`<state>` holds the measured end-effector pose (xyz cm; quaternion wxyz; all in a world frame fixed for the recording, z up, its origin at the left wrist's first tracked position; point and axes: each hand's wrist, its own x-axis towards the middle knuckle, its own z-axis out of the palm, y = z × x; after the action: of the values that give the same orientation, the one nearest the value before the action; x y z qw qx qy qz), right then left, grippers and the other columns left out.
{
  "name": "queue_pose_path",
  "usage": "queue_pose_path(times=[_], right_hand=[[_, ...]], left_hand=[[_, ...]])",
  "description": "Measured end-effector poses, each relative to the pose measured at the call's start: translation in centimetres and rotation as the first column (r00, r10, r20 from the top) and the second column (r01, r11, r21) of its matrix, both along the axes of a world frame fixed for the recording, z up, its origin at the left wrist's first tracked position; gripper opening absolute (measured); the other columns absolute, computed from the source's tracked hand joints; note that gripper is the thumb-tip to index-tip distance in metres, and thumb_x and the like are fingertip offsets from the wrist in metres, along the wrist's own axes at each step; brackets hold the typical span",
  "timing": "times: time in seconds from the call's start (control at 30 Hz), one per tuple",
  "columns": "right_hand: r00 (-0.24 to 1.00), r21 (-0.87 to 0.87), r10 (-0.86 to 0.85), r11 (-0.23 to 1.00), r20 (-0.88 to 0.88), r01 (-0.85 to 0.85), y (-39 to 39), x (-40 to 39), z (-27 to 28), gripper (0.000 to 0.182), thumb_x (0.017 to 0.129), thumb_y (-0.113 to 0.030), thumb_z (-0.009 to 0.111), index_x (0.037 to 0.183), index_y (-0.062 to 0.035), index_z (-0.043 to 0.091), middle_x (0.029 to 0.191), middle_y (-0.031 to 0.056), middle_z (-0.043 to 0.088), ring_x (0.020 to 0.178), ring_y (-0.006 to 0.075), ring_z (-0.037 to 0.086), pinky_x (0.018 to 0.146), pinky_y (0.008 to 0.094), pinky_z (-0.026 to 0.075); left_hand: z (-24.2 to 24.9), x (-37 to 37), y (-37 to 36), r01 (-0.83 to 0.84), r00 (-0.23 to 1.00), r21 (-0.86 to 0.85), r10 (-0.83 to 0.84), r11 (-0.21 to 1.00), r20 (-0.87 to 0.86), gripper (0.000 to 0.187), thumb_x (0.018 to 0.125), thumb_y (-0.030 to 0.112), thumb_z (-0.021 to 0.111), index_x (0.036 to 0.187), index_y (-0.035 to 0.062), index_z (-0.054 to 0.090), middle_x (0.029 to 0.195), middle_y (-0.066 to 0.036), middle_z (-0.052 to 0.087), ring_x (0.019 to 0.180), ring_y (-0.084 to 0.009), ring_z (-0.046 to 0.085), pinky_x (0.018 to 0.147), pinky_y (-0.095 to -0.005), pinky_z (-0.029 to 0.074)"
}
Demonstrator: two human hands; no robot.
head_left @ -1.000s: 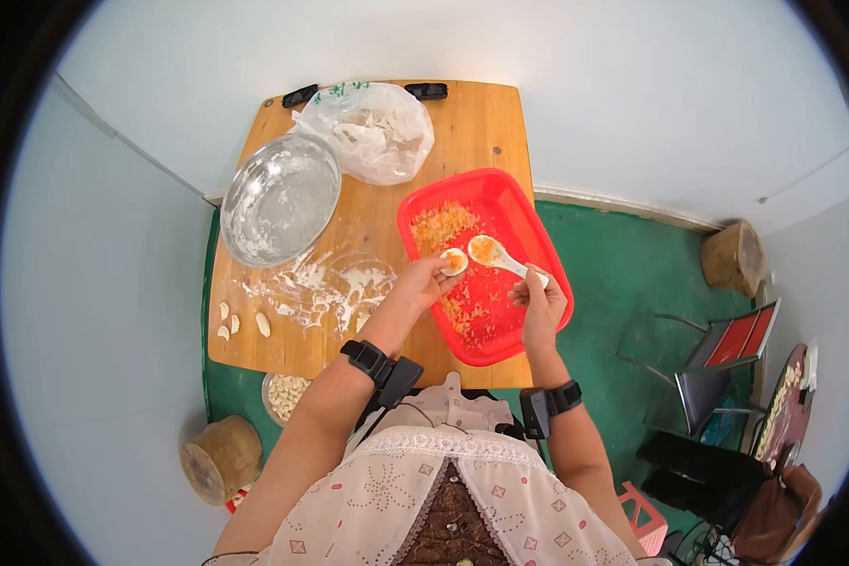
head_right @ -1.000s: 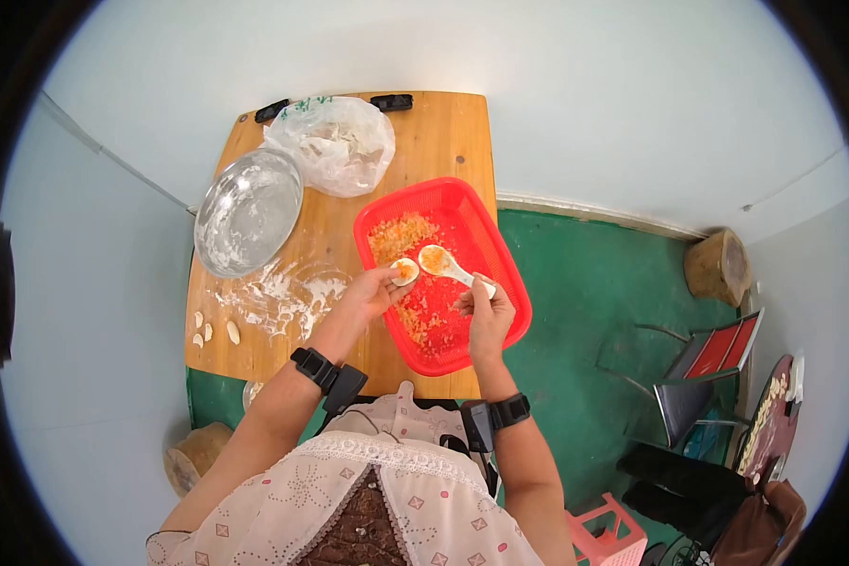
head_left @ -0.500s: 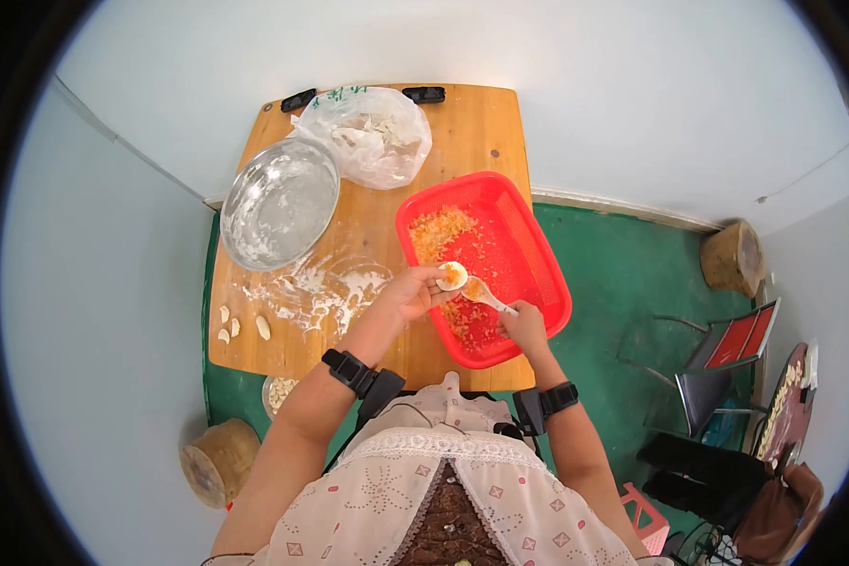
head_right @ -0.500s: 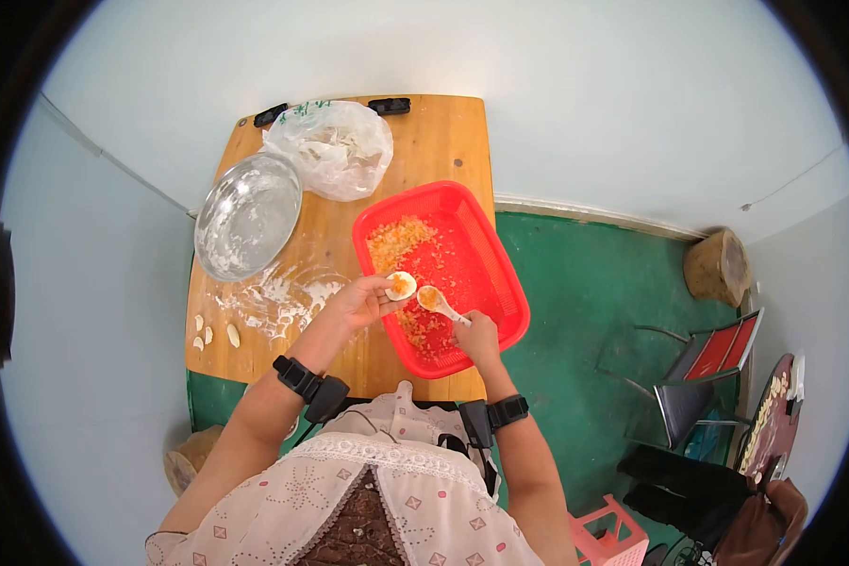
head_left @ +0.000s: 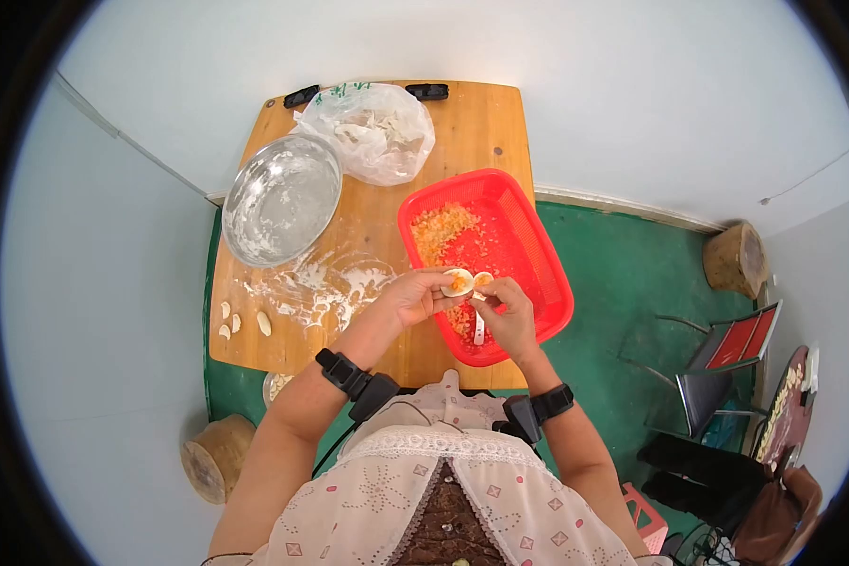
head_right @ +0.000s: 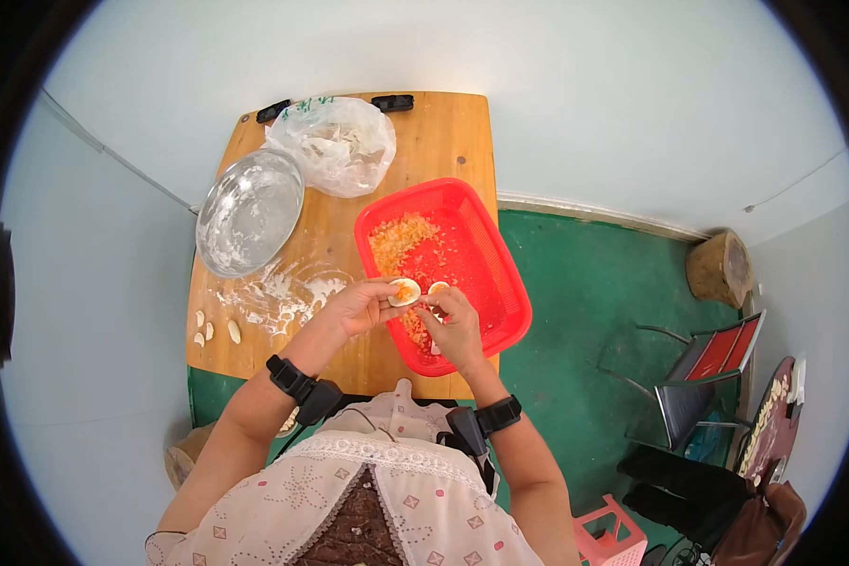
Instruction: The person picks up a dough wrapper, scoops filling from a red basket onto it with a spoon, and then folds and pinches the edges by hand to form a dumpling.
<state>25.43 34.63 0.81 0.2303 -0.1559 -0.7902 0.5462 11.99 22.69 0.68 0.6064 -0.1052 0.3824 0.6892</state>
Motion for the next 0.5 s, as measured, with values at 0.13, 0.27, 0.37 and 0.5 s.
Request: queue_pose_path(times=[0.13, 0.27, 0.37, 0.5], right_hand=[[0.998, 0.165, 0.055, 0.985, -0.031, -0.050, -0.18, -0.08, -0.20, 0.017, 0.068, 0.000, 0.064, 0.084, -0.0023, 0.060, 0.078, 0.0063, 0.051, 0.070, 0.0153, 0.052, 0.060, 0.0244, 0.043], [0.997, 0.229, 0.067, 0.972, -0.044, -0.055, -0.09, -0.21, -0.28, 0.016, 0.067, 0.002, 0.064, 0.082, -0.0016, 0.060, 0.076, 0.0069, 0.050, 0.072, 0.0177, 0.052, 0.061, 0.0259, 0.043], [0.995, 0.263, 0.076, 0.963, -0.060, -0.058, -0.02, -0.28, -0.47, 0.017, 0.065, 0.003, 0.064, 0.081, -0.0015, 0.060, 0.077, 0.0073, 0.050, 0.071, 0.0186, 0.052, 0.062, 0.0261, 0.043], [0.989, 0.307, 0.099, 0.950, -0.111, -0.060, -0.14, -0.60, -0.09, 0.017, 0.064, 0.002, 0.066, 0.080, -0.0017, 0.060, 0.077, 0.0075, 0.051, 0.071, 0.0193, 0.052, 0.060, 0.0270, 0.044]], left_hand=[[-0.06, 0.01, -0.06, -0.006, 1.000, 0.009, 0.006, 1.000, 0.013, 0.025, 0.077, 0.002, 0.052, 0.102, -0.0015, 0.049, 0.100, -0.013, 0.056, 0.095, -0.0216, 0.055, 0.082, -0.0338, 0.046], [-0.55, -0.05, -0.17, 0.013, 1.000, 0.045, -0.013, 0.999, 0.008, 0.026, 0.077, 0.003, 0.051, 0.102, -0.0017, 0.049, 0.100, -0.013, 0.056, 0.095, -0.0219, 0.055, 0.085, -0.0352, 0.045], [-0.30, -0.07, -0.28, 0.027, 1.000, 0.068, -0.028, 0.997, 0.014, 0.026, 0.078, 0.006, 0.051, 0.103, -0.0018, 0.049, 0.100, -0.014, 0.056, 0.094, -0.0226, 0.055, 0.085, -0.0361, 0.044], [0.34, 0.01, -0.16, 0.025, 0.999, 0.039, -0.027, 0.999, 0.039, 0.026, 0.080, 0.009, 0.051, 0.103, -0.0017, 0.049, 0.100, -0.014, 0.056, 0.092, -0.0234, 0.056, 0.085, -0.0372, 0.044]])
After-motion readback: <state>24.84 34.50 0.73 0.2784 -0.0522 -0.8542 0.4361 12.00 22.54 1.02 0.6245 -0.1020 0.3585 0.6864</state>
